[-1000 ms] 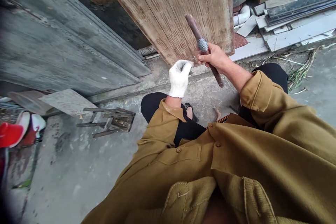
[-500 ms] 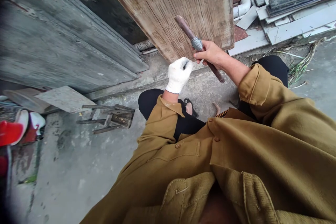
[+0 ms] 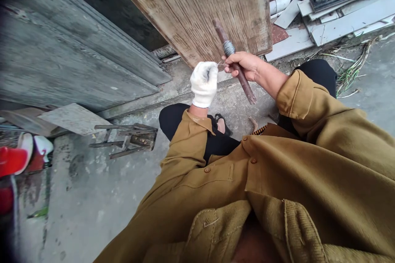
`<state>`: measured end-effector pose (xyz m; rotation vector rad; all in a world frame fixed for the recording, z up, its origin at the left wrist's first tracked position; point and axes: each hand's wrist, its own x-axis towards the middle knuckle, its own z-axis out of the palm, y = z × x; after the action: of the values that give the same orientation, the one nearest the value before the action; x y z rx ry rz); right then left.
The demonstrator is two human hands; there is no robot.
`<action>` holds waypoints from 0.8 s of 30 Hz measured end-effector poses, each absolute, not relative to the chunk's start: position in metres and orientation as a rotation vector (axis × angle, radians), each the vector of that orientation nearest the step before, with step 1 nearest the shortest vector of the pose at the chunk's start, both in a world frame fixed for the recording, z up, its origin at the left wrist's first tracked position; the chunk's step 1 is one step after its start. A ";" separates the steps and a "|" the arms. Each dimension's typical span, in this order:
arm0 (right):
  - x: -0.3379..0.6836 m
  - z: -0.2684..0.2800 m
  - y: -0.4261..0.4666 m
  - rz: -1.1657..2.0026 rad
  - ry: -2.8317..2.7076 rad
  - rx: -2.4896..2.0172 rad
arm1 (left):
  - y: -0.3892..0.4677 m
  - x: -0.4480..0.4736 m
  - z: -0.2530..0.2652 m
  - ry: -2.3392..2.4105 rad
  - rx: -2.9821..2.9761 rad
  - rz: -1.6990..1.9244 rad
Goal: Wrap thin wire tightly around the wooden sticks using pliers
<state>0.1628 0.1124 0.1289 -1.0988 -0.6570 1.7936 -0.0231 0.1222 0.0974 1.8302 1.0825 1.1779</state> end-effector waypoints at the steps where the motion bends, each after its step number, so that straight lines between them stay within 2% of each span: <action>1: 0.164 0.128 0.113 1.773 -0.652 -1.083 | 0.121 -0.022 0.096 1.076 1.817 1.173; 7: 0.163 0.123 0.115 1.662 -0.603 -1.118 | 0.111 -0.021 0.089 1.066 1.955 1.330; 14: 0.154 0.121 0.113 1.542 -0.616 -1.152 | 0.116 -0.015 0.080 1.263 2.550 0.908; 18: 0.151 0.121 0.111 1.481 -0.642 -1.187 | 0.119 -0.011 0.073 1.329 2.531 0.939; 24: 0.150 0.121 0.113 1.393 -0.658 -1.290 | 0.124 -0.012 0.063 1.210 2.195 1.207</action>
<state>0.1498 0.1132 0.1211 -1.2902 -0.6579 1.3933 -0.0123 0.1235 0.0627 2.1953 1.2098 1.2074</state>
